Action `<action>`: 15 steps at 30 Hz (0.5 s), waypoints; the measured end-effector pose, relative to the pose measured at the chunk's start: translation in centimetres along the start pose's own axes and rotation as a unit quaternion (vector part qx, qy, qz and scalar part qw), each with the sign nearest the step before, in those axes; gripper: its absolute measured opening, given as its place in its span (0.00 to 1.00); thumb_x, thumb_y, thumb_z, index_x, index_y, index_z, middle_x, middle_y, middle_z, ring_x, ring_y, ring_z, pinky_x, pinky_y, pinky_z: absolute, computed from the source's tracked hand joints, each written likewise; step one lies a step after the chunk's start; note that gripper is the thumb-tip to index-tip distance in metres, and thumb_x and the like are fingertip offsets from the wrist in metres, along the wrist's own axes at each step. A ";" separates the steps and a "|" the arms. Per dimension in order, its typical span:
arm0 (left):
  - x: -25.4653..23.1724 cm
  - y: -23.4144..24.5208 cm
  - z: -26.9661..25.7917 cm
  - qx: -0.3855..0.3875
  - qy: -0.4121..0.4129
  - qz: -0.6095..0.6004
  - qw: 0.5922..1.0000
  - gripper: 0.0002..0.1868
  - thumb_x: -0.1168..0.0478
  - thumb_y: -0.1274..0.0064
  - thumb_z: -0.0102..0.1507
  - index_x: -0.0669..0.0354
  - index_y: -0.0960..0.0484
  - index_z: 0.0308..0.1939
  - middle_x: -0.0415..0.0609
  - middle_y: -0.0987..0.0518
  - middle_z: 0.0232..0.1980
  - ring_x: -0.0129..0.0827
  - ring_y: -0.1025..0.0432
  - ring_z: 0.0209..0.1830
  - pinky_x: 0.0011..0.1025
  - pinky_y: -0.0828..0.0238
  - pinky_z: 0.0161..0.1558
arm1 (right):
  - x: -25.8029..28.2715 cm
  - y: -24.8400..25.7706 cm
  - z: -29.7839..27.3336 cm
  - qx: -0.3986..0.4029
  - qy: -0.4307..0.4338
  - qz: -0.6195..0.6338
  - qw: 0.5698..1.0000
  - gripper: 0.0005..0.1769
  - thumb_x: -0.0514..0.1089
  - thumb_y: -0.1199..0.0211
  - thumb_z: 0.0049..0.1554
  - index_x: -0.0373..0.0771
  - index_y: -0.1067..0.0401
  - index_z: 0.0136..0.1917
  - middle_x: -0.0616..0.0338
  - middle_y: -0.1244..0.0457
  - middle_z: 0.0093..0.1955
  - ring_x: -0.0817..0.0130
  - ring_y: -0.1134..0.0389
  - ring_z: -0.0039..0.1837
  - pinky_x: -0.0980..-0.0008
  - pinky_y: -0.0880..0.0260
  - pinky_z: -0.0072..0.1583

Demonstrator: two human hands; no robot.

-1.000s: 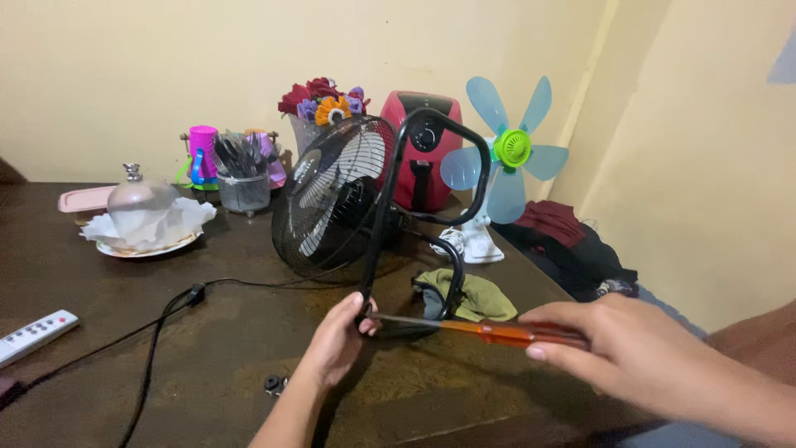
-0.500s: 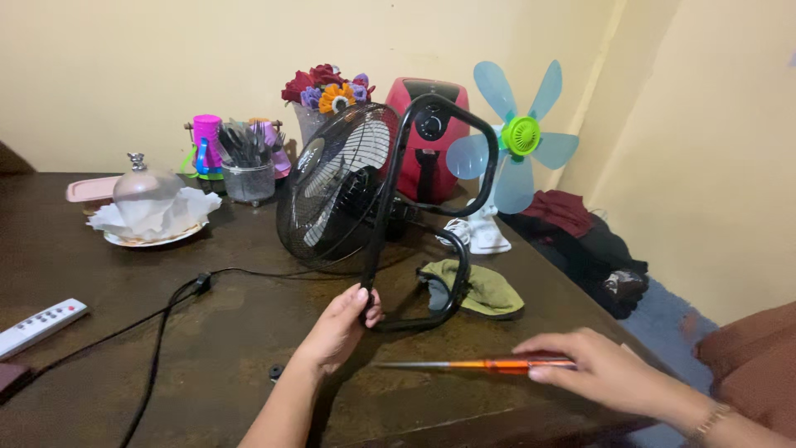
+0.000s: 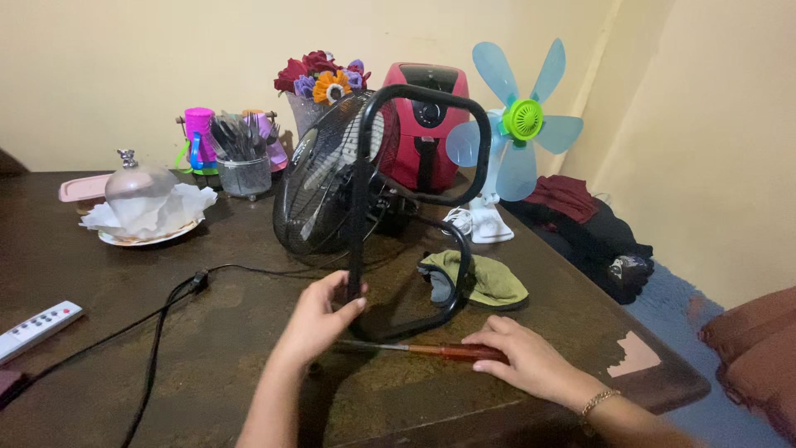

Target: The person uses a screwdriver to loosen and remove screws from the base of a black electric fan, then wipes the area with a cloth. The person continues to remove additional screws and wipe the fan base throughout the clip.

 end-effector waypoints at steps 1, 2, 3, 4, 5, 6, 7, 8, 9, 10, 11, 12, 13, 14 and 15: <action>0.3 0.9 -0.3 -0.002 0.014 -0.010 1.000 0.10 0.69 0.40 0.59 0.62 0.18 0.45 0.42 0.15 0.39 0.24 0.22 0.41 0.27 0.25 0.48 | 0.0 0.0 0.1 0.004 -0.020 0.016 1.000 0.26 0.55 0.34 0.56 0.45 0.26 0.65 0.58 0.37 0.50 0.61 0.33 0.55 0.61 0.32 0.56; 0.6 1.7 -0.6 -0.004 0.025 -0.020 0.999 0.11 0.69 0.40 0.58 0.62 0.17 0.44 0.43 0.15 0.38 0.24 0.22 0.39 0.28 0.24 0.46 | -0.1 0.2 0.2 0.005 -0.041 0.030 0.999 0.28 0.57 0.35 0.56 0.46 0.27 0.67 0.58 0.38 0.51 0.62 0.32 0.55 0.61 0.31 0.57; 0.9 2.5 -0.7 -0.005 0.036 -0.031 0.999 0.11 0.70 0.41 0.57 0.63 0.17 0.43 0.44 0.14 0.37 0.25 0.21 0.37 0.28 0.22 0.44 | -0.2 0.3 0.3 0.006 -0.062 0.044 0.997 0.29 0.58 0.36 0.56 0.47 0.28 0.68 0.58 0.38 0.52 0.63 0.32 0.55 0.62 0.31 0.57; 1.0 2.9 -1.0 0.008 0.027 -0.040 0.999 0.08 0.69 0.41 0.58 0.65 0.18 0.42 0.45 0.15 0.36 0.26 0.21 0.36 0.28 0.23 0.43 | -0.1 0.0 0.2 0.009 -0.081 0.041 0.996 0.31 0.59 0.37 0.56 0.47 0.30 0.70 0.58 0.38 0.52 0.62 0.32 0.55 0.62 0.31 0.57; 1.0 3.2 -1.4 0.021 0.017 -0.050 0.998 0.07 0.69 0.42 0.60 0.67 0.18 0.41 0.47 0.16 0.35 0.27 0.22 0.35 0.28 0.24 0.42 | 0.0 -0.3 0.1 0.011 -0.101 0.038 0.994 0.33 0.60 0.37 0.56 0.47 0.32 0.71 0.57 0.39 0.52 0.61 0.33 0.54 0.62 0.31 0.57; 0.7 3.5 -1.2 0.030 0.005 -0.058 0.998 0.06 0.68 0.42 0.62 0.68 0.19 0.40 0.49 0.16 0.33 0.28 0.22 0.34 0.29 0.26 0.41 | 0.1 -0.2 0.5 0.012 -0.117 0.034 0.993 0.35 0.61 0.38 0.57 0.48 0.34 0.73 0.56 0.39 0.52 0.60 0.33 0.54 0.62 0.31 0.57; 0.9 3.3 -1.1 0.038 0.020 -0.086 0.995 0.07 0.67 0.43 0.61 0.66 0.19 0.42 0.49 0.16 0.33 0.29 0.22 0.33 0.29 0.25 0.40 | 0.7 0.0 0.9 0.001 -0.105 0.024 0.994 0.35 0.61 0.37 0.56 0.47 0.34 0.73 0.56 0.39 0.52 0.59 0.34 0.56 0.61 0.32 0.57; 1.2 3.0 -1.2 0.043 0.036 -0.112 0.992 0.08 0.66 0.44 0.61 0.63 0.18 0.44 0.48 0.15 0.33 0.29 0.22 0.32 0.29 0.25 0.39 | 1.4 -0.1 1.4 -0.009 -0.090 0.016 0.996 0.35 0.61 0.36 0.56 0.46 0.34 0.72 0.55 0.39 0.52 0.59 0.34 0.57 0.60 0.32 0.58; 1.5 2.9 -1.2 0.047 0.052 -0.138 0.988 0.09 0.65 0.44 0.61 0.61 0.18 0.46 0.48 0.15 0.33 0.29 0.23 0.31 0.29 0.25 0.38 | 2.1 -0.1 1.8 -0.019 -0.076 0.008 0.997 0.36 0.62 0.36 0.56 0.45 0.34 0.72 0.55 0.39 0.52 0.58 0.35 0.58 0.60 0.33 0.59; 1.3 2.9 -1.3 0.054 0.040 -0.127 0.990 0.09 0.65 0.44 0.62 0.61 0.18 0.46 0.47 0.15 0.33 0.28 0.22 0.32 0.28 0.25 0.39 | 2.7 -0.1 1.9 -0.027 -0.072 0.001 0.997 0.35 0.61 0.36 0.57 0.44 0.34 0.71 0.55 0.39 0.53 0.58 0.35 0.59 0.59 0.34 0.59; 1.1 2.9 -1.3 0.060 0.028 -0.116 0.991 0.09 0.65 0.44 0.62 0.61 0.18 0.46 0.46 0.15 0.34 0.26 0.22 0.33 0.27 0.25 0.40 | 3.2 0.0 2.1 -0.035 -0.069 -0.006 0.997 0.34 0.61 0.36 0.57 0.43 0.34 0.71 0.54 0.39 0.53 0.57 0.35 0.59 0.58 0.35 0.60; 1.0 2.9 -1.4 0.066 0.018 -0.106 0.992 0.09 0.65 0.44 0.62 0.61 0.18 0.46 0.45 0.15 0.34 0.25 0.22 0.35 0.26 0.25 0.41 | 3.7 0.1 2.2 -0.040 -0.066 -0.014 0.997 0.33 0.61 0.36 0.58 0.43 0.33 0.70 0.54 0.39 0.54 0.57 0.35 0.60 0.57 0.37 0.60; 1.1 3.6 -1.4 0.047 0.012 -0.071 0.996 0.08 0.63 0.44 0.64 0.63 0.16 0.44 0.45 0.15 0.35 0.24 0.23 0.35 0.26 0.26 0.41 | 4.4 0.4 2.2 -0.056 -0.057 -0.024 0.997 0.33 0.61 0.36 0.57 0.43 0.33 0.70 0.54 0.39 0.54 0.57 0.36 0.60 0.57 0.37 0.61; 1.1 4.4 -1.3 0.028 0.005 -0.037 0.999 0.08 0.62 0.43 0.65 0.64 0.15 0.42 0.44 0.15 0.35 0.23 0.24 0.35 0.25 0.27 0.41 | 5.0 0.9 2.2 -0.072 -0.048 -0.036 0.996 0.33 0.61 0.36 0.57 0.43 0.32 0.69 0.54 0.39 0.53 0.57 0.36 0.60 0.57 0.37 0.61; 1.1 5.2 -1.3 0.009 -0.002 -0.002 1.000 0.10 0.60 0.43 0.66 0.65 0.13 0.41 0.44 0.16 0.35 0.23 0.26 0.36 0.25 0.28 0.42 | 5.8 1.5 2.2 -0.088 -0.039 -0.049 0.994 0.32 0.60 0.36 0.56 0.43 0.31 0.68 0.54 0.38 0.53 0.56 0.36 0.60 0.58 0.38 0.61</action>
Point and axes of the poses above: each hand's wrist, its own z-axis towards the middle knuckle, its own y-axis out of the back of the hand, x = y × z, the point moved 9 cm from there along z, towards the middle knuckle
